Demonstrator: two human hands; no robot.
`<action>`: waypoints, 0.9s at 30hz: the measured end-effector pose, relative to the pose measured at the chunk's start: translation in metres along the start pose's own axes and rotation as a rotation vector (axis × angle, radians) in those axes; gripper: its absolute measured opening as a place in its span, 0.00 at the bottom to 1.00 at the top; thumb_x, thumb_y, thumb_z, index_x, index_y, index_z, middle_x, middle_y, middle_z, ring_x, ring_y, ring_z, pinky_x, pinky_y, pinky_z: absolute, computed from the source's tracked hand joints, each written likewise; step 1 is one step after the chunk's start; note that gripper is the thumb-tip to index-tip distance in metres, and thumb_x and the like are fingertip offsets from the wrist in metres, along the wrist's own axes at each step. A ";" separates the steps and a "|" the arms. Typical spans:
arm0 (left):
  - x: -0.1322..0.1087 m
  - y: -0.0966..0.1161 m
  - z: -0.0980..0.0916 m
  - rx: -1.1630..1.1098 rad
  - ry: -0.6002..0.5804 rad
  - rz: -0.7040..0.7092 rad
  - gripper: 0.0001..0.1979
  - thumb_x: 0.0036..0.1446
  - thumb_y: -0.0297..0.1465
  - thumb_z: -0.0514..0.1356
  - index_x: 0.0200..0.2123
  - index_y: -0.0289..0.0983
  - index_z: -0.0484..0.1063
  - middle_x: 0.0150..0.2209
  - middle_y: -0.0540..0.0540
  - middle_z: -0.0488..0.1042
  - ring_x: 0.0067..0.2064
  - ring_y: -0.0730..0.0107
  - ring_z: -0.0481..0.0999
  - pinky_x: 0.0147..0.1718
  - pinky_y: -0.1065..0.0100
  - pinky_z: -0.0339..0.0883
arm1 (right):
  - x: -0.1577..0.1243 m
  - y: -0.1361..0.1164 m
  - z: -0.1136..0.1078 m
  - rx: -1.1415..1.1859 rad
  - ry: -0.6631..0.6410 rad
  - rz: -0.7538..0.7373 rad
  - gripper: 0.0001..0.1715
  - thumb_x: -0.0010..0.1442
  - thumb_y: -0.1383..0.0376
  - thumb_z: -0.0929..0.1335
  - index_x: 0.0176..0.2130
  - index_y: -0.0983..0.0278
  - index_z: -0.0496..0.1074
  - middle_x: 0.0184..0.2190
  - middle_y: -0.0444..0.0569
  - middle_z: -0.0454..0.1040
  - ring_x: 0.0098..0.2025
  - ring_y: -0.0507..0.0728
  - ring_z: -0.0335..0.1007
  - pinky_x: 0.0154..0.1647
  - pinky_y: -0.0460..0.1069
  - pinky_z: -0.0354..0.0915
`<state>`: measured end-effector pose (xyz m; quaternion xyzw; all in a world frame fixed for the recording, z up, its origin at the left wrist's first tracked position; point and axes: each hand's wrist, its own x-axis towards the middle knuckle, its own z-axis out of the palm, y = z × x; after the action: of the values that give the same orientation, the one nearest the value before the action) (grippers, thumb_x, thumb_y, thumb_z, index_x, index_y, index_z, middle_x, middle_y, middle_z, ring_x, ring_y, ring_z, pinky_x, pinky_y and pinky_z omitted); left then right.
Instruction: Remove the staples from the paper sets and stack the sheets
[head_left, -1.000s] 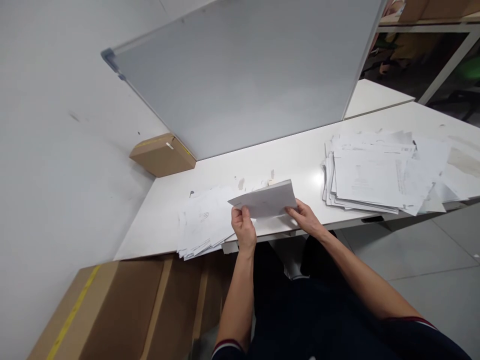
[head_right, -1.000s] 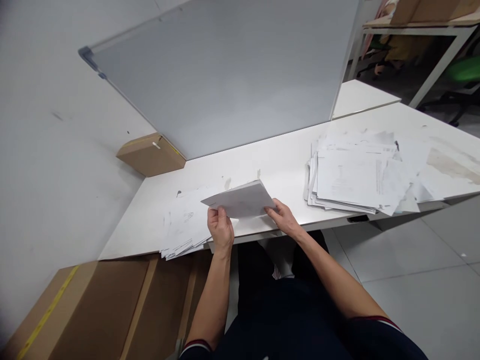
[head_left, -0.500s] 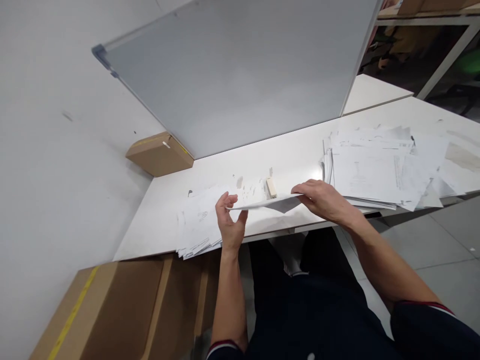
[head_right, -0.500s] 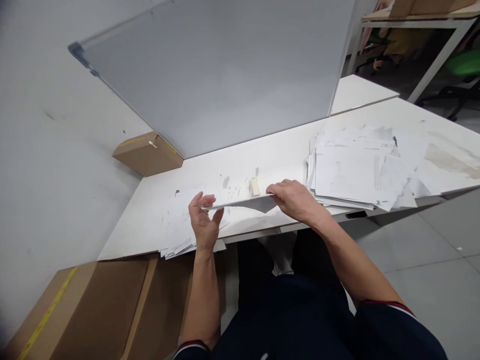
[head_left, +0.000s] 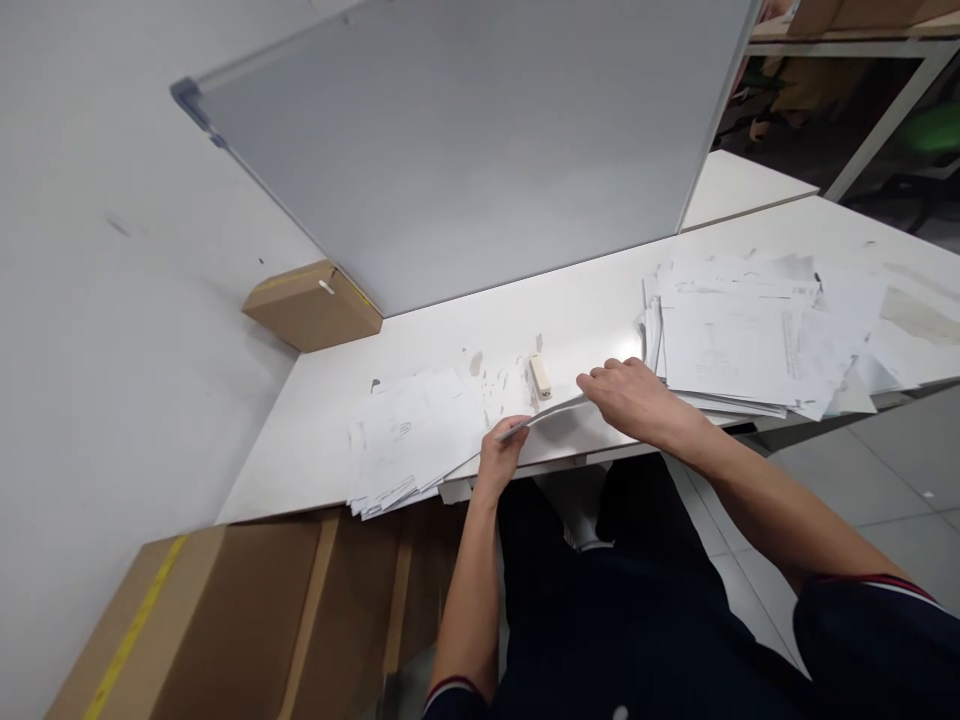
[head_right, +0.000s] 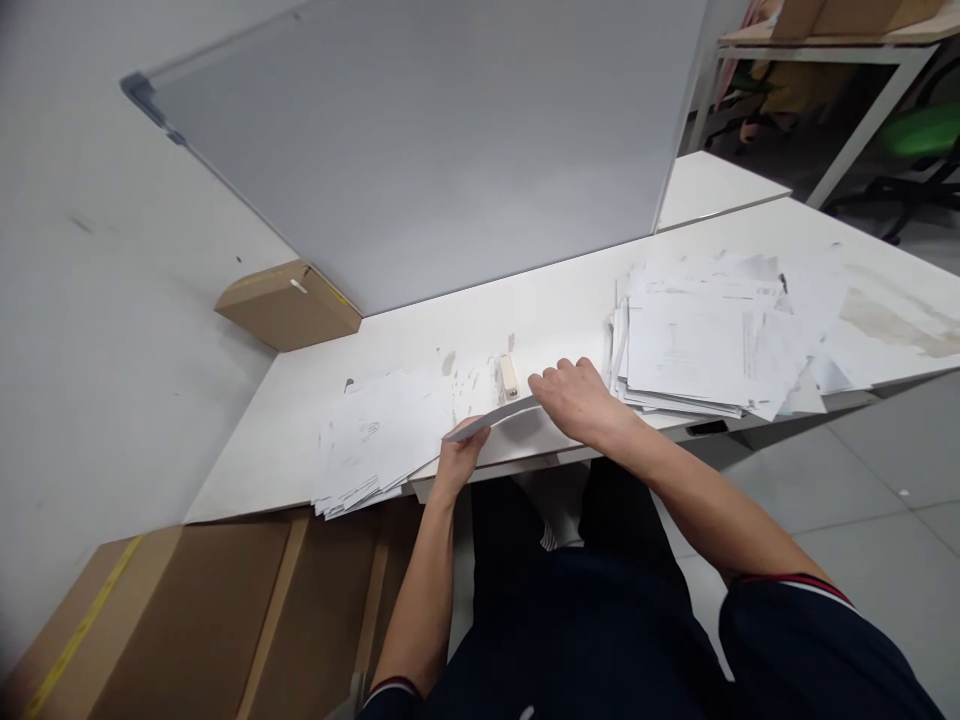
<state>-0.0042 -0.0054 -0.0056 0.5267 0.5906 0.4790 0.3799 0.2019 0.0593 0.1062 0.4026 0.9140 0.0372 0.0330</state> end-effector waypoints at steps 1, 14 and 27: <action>0.001 0.000 0.000 -0.020 0.014 -0.007 0.15 0.48 0.39 0.60 0.37 0.37 0.74 0.33 0.46 0.74 0.35 0.68 0.71 0.35 0.66 0.66 | 0.000 0.001 0.000 -0.002 0.007 -0.005 0.15 0.50 0.81 0.59 0.32 0.66 0.66 0.26 0.53 0.70 0.29 0.57 0.62 0.26 0.50 0.47; 0.005 0.010 -0.016 -0.130 0.057 -0.094 0.14 0.46 0.37 0.62 0.34 0.32 0.74 0.33 0.45 0.76 0.37 0.66 0.72 0.39 0.66 0.66 | -0.006 0.014 -0.015 0.195 -0.019 -0.054 0.16 0.63 0.62 0.55 0.31 0.64 0.66 0.19 0.48 0.68 0.20 0.53 0.60 0.23 0.47 0.47; 0.001 -0.014 0.010 0.289 0.094 -0.044 0.15 0.52 0.36 0.56 0.43 0.38 0.70 0.31 0.48 0.72 0.26 0.77 0.67 0.29 0.72 0.64 | -0.081 0.001 0.116 1.338 -0.226 0.465 0.19 0.55 0.54 0.62 0.38 0.66 0.71 0.35 0.51 0.75 0.36 0.60 0.71 0.30 0.48 0.63</action>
<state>0.0014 -0.0026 -0.0218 0.5397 0.6820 0.4047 0.2824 0.2680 0.0053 -0.0071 0.5223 0.6225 -0.5670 -0.1349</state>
